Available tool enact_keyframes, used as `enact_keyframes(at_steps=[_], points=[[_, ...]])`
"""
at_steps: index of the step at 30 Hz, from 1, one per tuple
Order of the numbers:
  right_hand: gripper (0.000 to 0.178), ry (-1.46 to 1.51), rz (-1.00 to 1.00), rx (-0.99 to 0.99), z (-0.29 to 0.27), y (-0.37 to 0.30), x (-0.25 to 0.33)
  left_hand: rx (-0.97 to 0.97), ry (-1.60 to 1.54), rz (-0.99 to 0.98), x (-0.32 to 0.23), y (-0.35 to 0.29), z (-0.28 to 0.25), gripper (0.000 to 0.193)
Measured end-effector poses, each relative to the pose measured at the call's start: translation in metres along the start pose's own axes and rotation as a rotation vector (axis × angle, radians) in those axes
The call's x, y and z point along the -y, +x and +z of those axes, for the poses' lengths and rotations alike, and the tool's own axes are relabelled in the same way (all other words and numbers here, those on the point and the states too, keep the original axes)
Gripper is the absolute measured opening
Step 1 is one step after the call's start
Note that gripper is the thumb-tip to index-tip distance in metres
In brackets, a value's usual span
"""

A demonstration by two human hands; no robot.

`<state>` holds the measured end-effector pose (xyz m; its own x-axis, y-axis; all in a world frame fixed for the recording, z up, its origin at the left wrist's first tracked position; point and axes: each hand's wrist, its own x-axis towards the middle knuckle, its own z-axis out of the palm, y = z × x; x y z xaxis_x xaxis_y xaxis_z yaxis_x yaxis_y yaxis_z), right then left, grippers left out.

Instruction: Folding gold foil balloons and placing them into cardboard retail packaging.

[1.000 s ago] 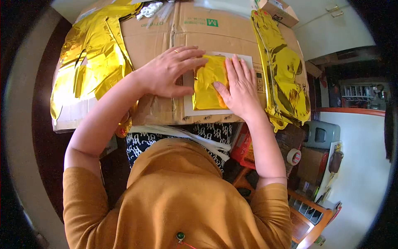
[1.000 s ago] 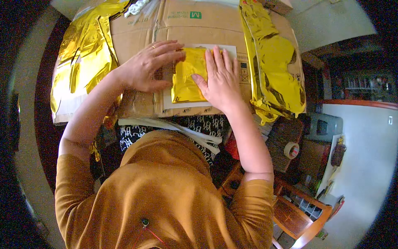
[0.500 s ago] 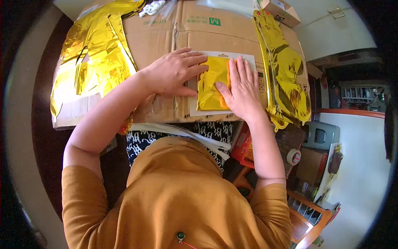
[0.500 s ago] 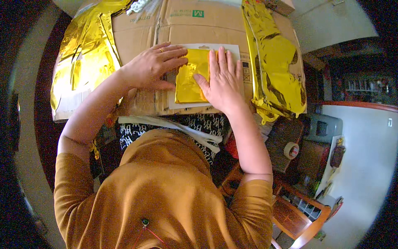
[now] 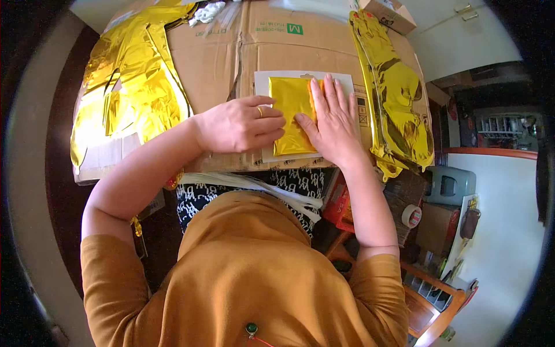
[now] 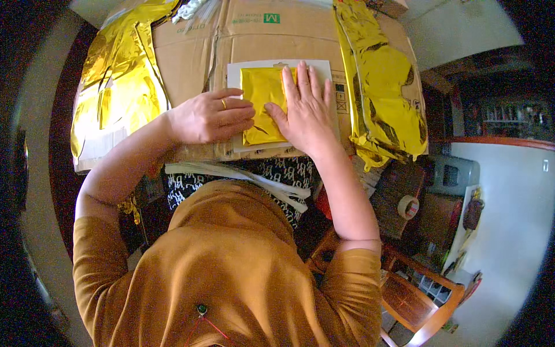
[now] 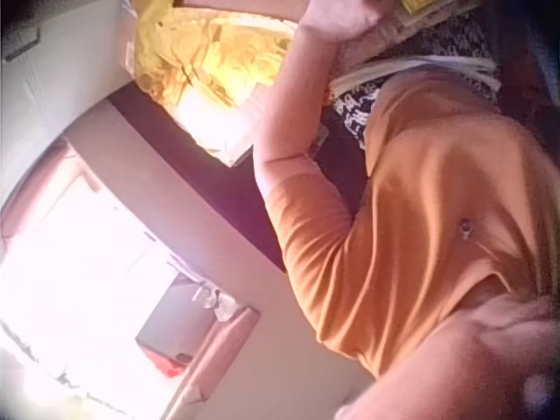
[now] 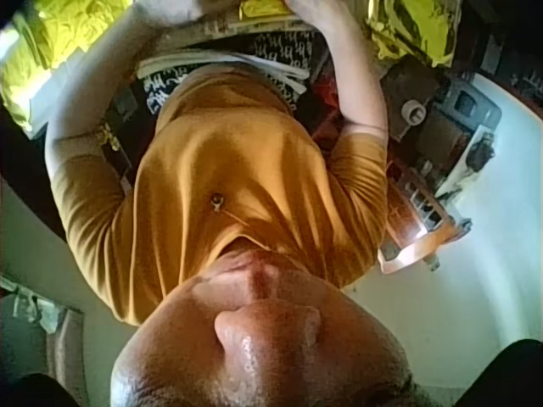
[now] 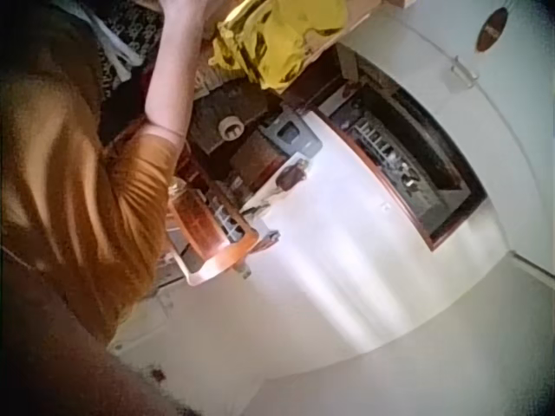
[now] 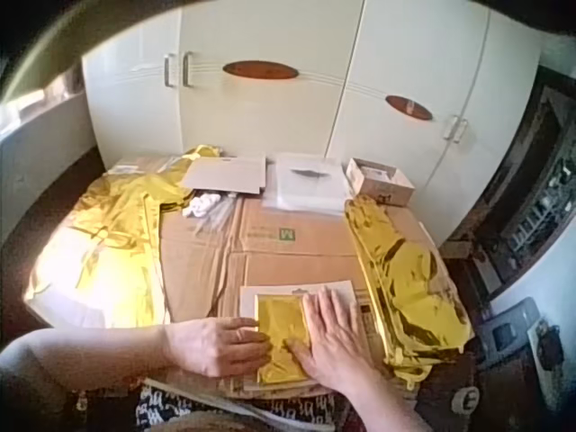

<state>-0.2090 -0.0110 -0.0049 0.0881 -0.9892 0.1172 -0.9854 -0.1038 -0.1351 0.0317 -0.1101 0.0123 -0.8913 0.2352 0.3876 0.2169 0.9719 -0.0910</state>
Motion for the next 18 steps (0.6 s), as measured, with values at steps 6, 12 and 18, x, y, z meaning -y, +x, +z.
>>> enact_keyframes(at_steps=[6, 12, 18], points=[[0.079, -0.019, -0.01, -0.004, 0.002, 0.0, -0.003, -0.015, -0.046, -0.058, -0.005, -0.008, 0.006, 0.036], [0.081, -0.048, -0.032, -0.041, 0.003, 0.0, -0.001, -0.052, -0.148, -0.149, -0.014, -0.007, 0.002, 0.034], [0.082, -0.057, -0.006, -0.024, -0.002, -0.001, 0.001, -0.103, -0.066, -0.719, -0.035, 0.054, 0.004, 0.064]])
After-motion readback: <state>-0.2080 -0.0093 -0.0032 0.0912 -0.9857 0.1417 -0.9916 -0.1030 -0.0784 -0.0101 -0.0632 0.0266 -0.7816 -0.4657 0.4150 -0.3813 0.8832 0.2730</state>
